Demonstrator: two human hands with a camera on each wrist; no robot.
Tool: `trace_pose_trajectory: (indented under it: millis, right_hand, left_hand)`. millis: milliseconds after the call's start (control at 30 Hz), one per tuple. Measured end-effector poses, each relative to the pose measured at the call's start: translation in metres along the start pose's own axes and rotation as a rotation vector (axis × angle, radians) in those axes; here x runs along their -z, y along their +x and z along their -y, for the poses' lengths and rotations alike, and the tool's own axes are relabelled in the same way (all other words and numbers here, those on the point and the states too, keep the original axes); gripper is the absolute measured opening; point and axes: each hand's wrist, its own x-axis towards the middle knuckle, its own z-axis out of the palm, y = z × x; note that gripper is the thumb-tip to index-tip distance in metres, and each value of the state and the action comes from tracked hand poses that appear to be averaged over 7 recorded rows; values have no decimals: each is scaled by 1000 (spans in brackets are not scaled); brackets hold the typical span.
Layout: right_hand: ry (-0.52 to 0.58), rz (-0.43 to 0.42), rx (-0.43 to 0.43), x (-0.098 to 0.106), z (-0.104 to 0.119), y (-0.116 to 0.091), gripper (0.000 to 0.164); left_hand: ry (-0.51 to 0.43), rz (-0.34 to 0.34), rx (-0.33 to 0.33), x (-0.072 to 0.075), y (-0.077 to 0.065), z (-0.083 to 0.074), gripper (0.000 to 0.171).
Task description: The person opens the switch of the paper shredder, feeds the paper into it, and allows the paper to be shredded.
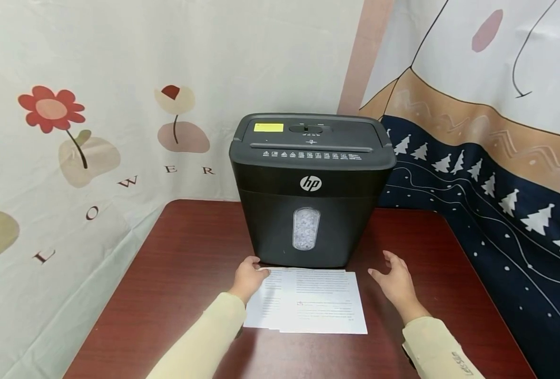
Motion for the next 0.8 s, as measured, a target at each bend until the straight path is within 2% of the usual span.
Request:
trace_pose_trajectory:
  millis: [100,333,800]
  right_hand:
    - [-14,0,1,-5,-3,1,68]
    - [-49,8,-8,-18,-5,3,62]
    - [-201,79,-70,-43,-6,7,57]
  left_hand:
    - [-7,4,18,-4,0,0,45]
    - [-33,38,10,-12,0,1,42]
    - [20,83,61,-28,-2,-1,39]
